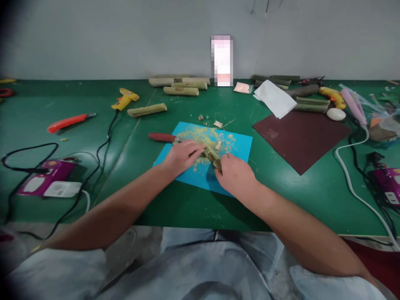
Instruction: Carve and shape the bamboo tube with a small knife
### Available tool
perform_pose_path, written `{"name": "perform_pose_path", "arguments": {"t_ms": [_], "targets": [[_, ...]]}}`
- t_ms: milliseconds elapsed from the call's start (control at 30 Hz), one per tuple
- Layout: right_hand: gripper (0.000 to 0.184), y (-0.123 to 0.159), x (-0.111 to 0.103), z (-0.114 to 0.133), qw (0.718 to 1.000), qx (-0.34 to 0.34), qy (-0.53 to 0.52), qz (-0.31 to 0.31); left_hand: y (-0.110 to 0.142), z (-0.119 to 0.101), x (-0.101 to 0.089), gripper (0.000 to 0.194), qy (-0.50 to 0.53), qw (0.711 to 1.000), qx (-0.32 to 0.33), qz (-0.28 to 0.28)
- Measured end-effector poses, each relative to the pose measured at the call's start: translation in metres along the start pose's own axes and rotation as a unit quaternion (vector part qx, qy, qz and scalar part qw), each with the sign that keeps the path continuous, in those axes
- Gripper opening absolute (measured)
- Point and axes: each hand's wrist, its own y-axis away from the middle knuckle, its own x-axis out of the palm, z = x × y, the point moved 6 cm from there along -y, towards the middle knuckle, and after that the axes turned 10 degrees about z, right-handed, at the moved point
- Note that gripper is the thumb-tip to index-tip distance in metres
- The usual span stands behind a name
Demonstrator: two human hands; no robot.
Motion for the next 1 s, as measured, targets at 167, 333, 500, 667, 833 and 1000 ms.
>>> {"name": "perform_pose_path", "arguments": {"t_ms": [167,333,500,667,833,1000], "targets": [[0.020,0.001,0.000,0.000,1.000,-0.002,-0.002,-0.005,0.000,0.005,-0.005,0.022,0.023,0.999,-0.017,-0.030],[0.019,0.001,-0.002,0.002,1.000,0.002,-0.007,0.004,-0.002,0.002,-0.004,0.023,0.046,0.999,0.005,0.017],[0.020,0.000,-0.001,-0.001,1.000,0.009,-0.007,0.003,0.000,0.006,-0.009,0.024,0.053,0.998,-0.025,-0.026],[0.023,0.000,0.000,-0.001,1.000,0.007,-0.006,0.004,0.001,-0.001,0.000,0.027,0.043,0.999,0.003,-0.001],[0.022,0.000,0.000,-0.001,1.000,0.009,-0.004,0.005,0.000,-0.001,0.002,0.029,0.025,0.999,0.021,0.000],[0.022,0.000,0.000,-0.002,1.000,0.007,-0.004,-0.008,-0.002,0.004,-0.002,0.027,0.019,0.999,-0.002,-0.038]]}}
